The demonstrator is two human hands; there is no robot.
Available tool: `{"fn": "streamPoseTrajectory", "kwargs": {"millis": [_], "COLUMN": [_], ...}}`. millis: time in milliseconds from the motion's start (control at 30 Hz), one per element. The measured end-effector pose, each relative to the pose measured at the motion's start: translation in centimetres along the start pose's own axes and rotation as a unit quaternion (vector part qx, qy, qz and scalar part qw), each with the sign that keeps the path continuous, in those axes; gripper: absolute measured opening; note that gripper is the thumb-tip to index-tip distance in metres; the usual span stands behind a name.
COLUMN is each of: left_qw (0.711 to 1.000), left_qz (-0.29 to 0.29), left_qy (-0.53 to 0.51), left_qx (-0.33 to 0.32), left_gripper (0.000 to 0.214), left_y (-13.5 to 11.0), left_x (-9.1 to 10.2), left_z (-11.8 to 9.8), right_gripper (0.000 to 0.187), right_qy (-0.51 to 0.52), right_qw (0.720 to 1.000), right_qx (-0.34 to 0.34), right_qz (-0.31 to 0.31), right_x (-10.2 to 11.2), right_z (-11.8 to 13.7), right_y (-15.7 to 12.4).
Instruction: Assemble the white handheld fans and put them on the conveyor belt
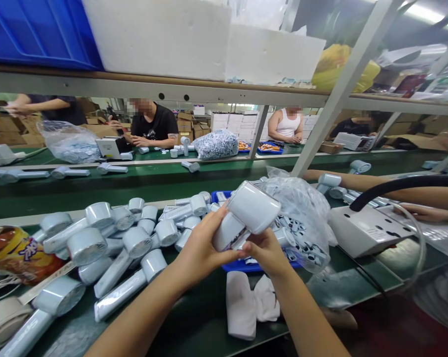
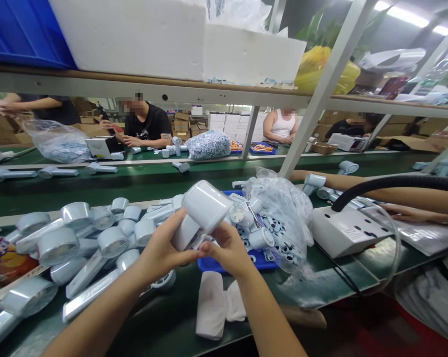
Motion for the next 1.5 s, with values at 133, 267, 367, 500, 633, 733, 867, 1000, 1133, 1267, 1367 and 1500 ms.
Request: {"fn": "streamPoseTrajectory", "kwargs": {"millis": [133, 267, 367, 500, 633, 733, 867, 1000, 1133, 1267, 1367, 1500], "left_qw": [0.999, 1.000, 0.998, 0.994, 0.998, 0.991, 0.996, 0.997, 0.991, 0.990, 0.985, 0.984], "left_qz": [-0.007, 0.017, 0.012, 0.029, 0.049, 0.064, 0.057, 0.000, -0.034, -0.019, 0.027, 0.008], "left_qy": [-0.026, -0.009, -0.061, -0.096, 0.004, 0.090, 0.022, 0.007, 0.043, 0.027, -0.033, -0.055], "left_qx": [0.033, 0.022, 0.028, 0.051, 0.049, 0.080, 0.062, 0.082, 0.125, 0.136, 0.170, 0.170], "left_gripper": [0.066, 0.049, 0.050, 0.050, 0.062, 0.073, 0.069, 0.060, 0.062, 0.065, 0.062, 0.059], "left_y": [-0.4, -0.7, -0.7, -0.5, -0.8, -1.3, -1.3, -0.7, -0.5, -0.3, 0.0, 0.2], "left_x": [0.3, -0.3, -0.8, -1.3, -1.6, -2.0, -2.4, -2.1, -1.8, -1.4, -1.3, -1.4], "left_z": [0.3, -0.2, -0.5, -0.3, 0.2, 0.6, 0.7, 1.3, 1.7, 1.6, 1.8, 2.9], "right_gripper": [0.057, 0.068, 0.069, 0.073, 0.058, 0.057, 0.067, 0.046, 0.029, 0.035, 0.036, 0.037], "right_qy": [0.029, 0.051, 0.066, 0.029, -0.004, -0.020, -0.074, -0.275, -0.486, -0.509, -0.413, -0.380], "right_qw": [0.999, 0.994, 0.992, 0.995, 0.998, 0.998, 0.996, 0.961, 0.871, 0.854, 0.904, 0.913], "right_qx": [0.017, -0.022, -0.018, -0.004, 0.050, 0.064, 0.044, -0.006, 0.013, 0.074, 0.072, 0.066], "right_qz": [0.024, 0.093, 0.105, 0.097, 0.043, 0.003, 0.017, -0.017, -0.070, -0.071, -0.080, -0.135], "right_x": [-0.1, -0.2, -0.1, 0.2, 0.4, 0.5, 0.5, 0.6, 0.1, -0.3, -0.2, -0.3], "right_z": [0.4, 1.3, 2.0, 2.3, 1.4, 0.8, 1.6, 2.9, 3.4, 2.6, 1.6, 0.1], "right_y": [0.1, 0.3, 0.3, 0.0, -0.2, -0.3, -0.5, -0.6, -0.5, -0.3, -0.1, 0.0]}}
Point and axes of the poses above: each hand's wrist, its own y-axis towards the middle knuckle, its own x-axis out of the back of the hand, z = x × y, the point moved 2 cm from there along y, towards the middle knuckle, and after that the axes turned 13 degrees about -y, right-handed, at the moved point
